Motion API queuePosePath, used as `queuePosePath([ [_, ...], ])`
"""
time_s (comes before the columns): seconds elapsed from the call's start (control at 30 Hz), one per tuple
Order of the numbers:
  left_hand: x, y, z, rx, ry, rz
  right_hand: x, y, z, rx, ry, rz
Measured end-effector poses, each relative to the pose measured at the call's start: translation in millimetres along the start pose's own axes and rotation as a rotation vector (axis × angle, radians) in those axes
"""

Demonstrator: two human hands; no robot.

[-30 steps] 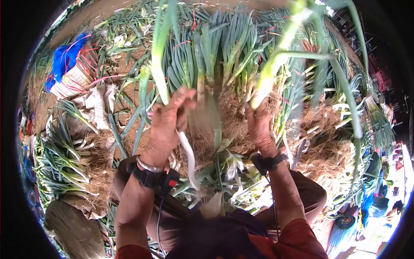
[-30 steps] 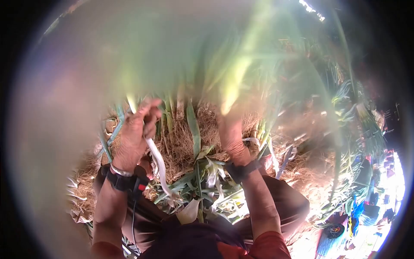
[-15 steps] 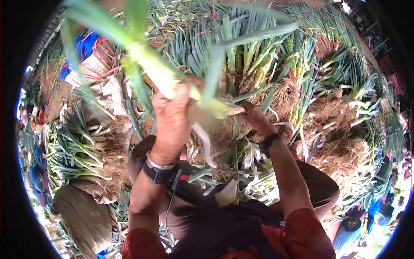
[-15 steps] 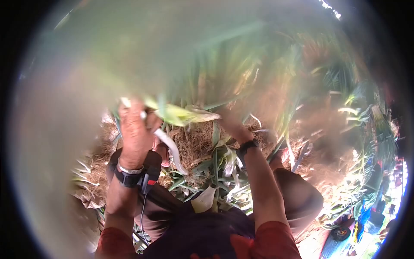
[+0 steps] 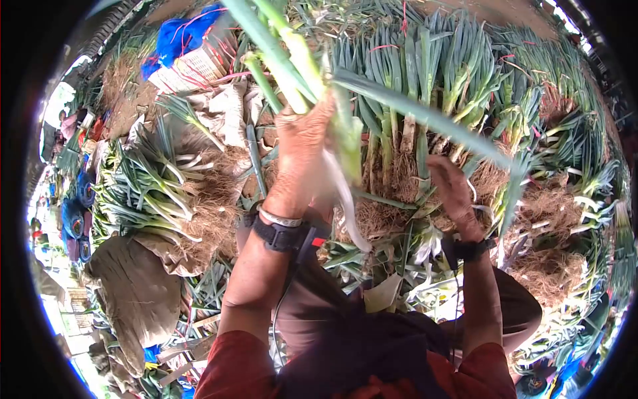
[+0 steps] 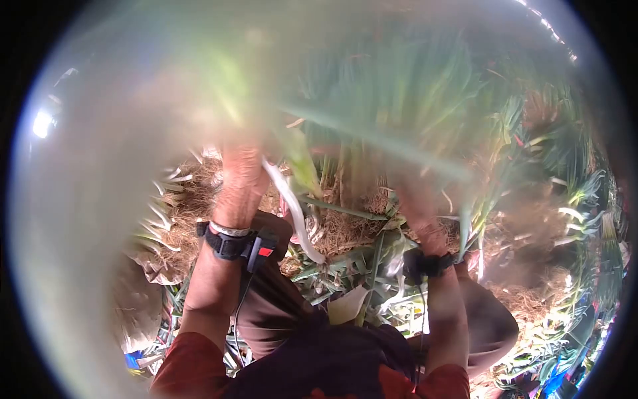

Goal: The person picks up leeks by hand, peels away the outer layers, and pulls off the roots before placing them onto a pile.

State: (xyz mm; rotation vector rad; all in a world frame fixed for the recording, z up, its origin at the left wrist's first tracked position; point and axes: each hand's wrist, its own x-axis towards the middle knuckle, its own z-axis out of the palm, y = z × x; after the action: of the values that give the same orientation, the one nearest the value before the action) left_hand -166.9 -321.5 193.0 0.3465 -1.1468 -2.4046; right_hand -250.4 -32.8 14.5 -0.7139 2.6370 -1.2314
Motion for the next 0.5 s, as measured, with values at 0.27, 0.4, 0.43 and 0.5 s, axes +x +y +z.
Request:
queuePosePath([
  [0.27,-22.1,-36.3,21.3,0.145,-0.213,-0.295,-17.9,-149.6,9.2,0.340,0.143,-0.094],
  [0.4,-47.2,-44.6,37.6,0.264,-0.241,-0.144,-31.1,-146.2,-0.8,0.068,0.273,-0.185],
  [0.43,-52.0,-47.2,41.4,0.250,-0.248,-0.064,-35.6,-142.5,-1.7,-0.015,0.322,-0.216],
  [0.5,-53.6,-53.4,44.8,0.193,-0.201,0.006,-50.8,-135.2,-2.8,0.742,0.392,-0.148],
])
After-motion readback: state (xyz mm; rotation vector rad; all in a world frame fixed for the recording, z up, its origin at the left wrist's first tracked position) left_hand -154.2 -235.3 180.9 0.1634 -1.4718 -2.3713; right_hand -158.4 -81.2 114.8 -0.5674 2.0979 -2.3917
